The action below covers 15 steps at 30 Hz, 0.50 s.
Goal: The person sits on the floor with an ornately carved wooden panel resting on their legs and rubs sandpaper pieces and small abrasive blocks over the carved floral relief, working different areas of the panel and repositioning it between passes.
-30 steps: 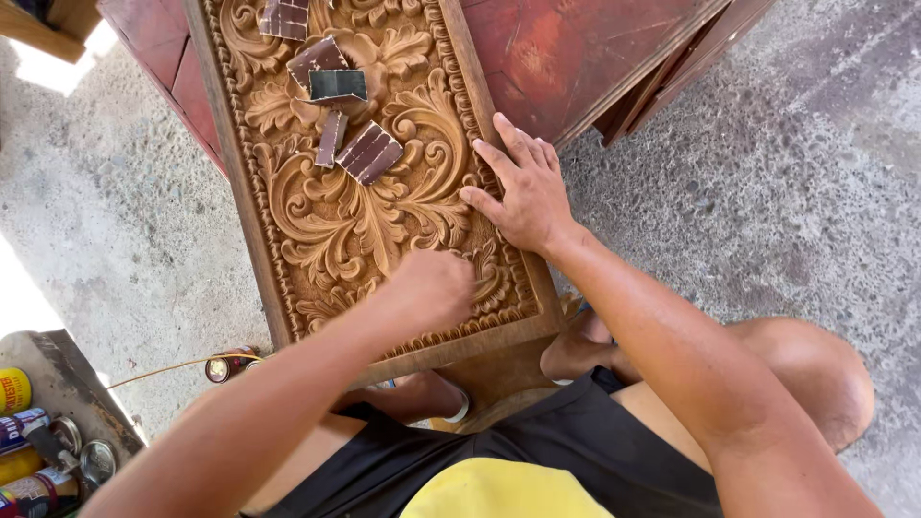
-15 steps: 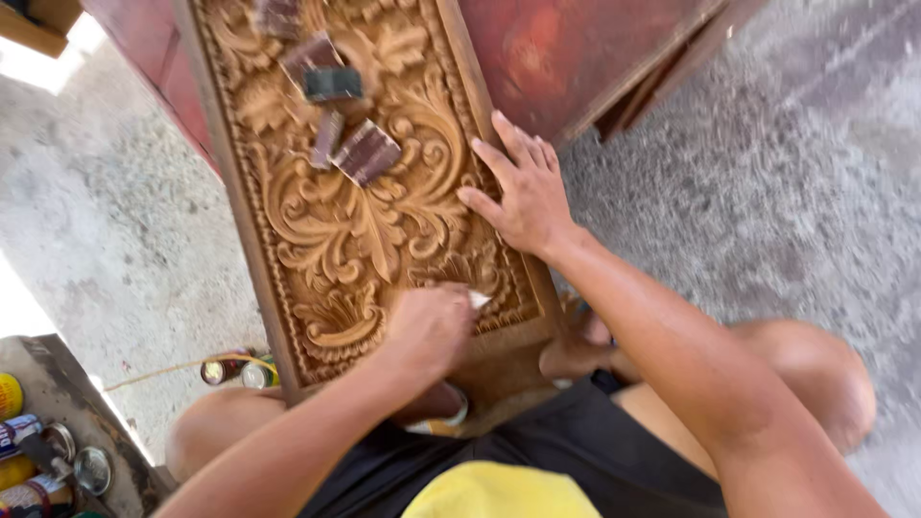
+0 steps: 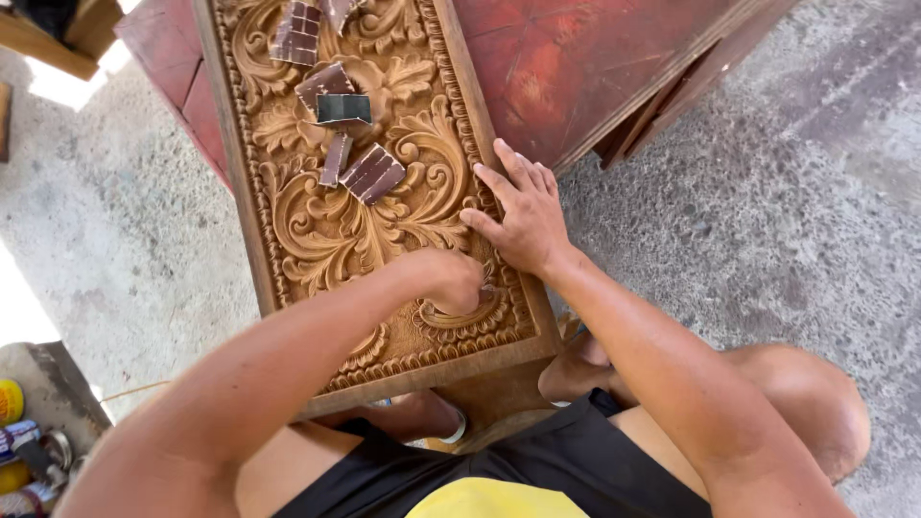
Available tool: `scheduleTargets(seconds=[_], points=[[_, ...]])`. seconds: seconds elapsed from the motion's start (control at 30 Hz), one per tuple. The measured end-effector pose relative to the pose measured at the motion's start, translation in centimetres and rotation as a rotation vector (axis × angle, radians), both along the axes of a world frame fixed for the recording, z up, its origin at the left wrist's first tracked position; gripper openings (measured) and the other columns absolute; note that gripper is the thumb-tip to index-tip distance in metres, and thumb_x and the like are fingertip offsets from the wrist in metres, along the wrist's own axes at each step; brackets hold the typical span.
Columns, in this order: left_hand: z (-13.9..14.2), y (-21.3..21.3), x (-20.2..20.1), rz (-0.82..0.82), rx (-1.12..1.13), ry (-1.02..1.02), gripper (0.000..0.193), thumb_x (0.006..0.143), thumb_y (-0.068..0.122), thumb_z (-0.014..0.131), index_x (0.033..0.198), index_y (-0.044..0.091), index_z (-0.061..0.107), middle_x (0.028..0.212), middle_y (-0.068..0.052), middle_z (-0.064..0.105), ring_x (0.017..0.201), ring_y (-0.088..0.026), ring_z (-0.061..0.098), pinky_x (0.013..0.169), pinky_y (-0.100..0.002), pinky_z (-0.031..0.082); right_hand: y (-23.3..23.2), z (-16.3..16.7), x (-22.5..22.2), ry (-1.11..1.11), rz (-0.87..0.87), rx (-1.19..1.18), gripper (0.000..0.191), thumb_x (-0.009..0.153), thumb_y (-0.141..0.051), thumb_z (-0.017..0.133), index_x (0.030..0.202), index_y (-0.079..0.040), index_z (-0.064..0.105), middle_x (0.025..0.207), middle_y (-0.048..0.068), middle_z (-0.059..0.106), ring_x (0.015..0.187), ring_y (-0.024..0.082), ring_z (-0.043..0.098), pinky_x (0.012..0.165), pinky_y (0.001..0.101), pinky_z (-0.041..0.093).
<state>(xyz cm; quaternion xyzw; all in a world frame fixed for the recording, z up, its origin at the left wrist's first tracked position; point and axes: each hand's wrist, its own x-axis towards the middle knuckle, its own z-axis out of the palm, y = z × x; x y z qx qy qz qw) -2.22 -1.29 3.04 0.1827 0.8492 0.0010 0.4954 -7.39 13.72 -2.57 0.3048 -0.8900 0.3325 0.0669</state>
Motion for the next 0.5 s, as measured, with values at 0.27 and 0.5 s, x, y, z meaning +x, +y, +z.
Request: scheduleTargets(seconds=[0.27, 0.5], points=[[2.0, -0.2, 0.4, 0.184, -0.068, -0.059, 0.033, 0.095, 0.027, 0.061, 0.120, 0.006, 0.066, 0.118, -0.015, 0.069, 0.107, -0.027, 0.068, 0.096, -0.044, 0.052, 0.0, -0.2, -0.1, -0.047, 0.000, -0.016, 0.067, 0.091, -0.054, 0.071, 0.142, -0.011, 0.061, 0.164, 0.015, 0.036, 0.147, 0.036, 0.037, 0.122, 0.0536, 0.023], [2.0, -0.6, 0.9, 0.453, 0.012, -0.147, 0.037, 0.098, 0.034, 0.060, 0.112, 0.003, 0.074, 0.105, -0.016, 0.075, 0.099, -0.031, 0.072, 0.089, -0.046, 0.056, 0.0, -0.6, -0.2, -0.085, -0.002, 0.011, 0.069, 0.091, -0.057, 0.069, 0.143, -0.012, 0.061, 0.165, 0.014, 0.033, 0.149, 0.035, 0.034, 0.123, 0.0533, 0.019]])
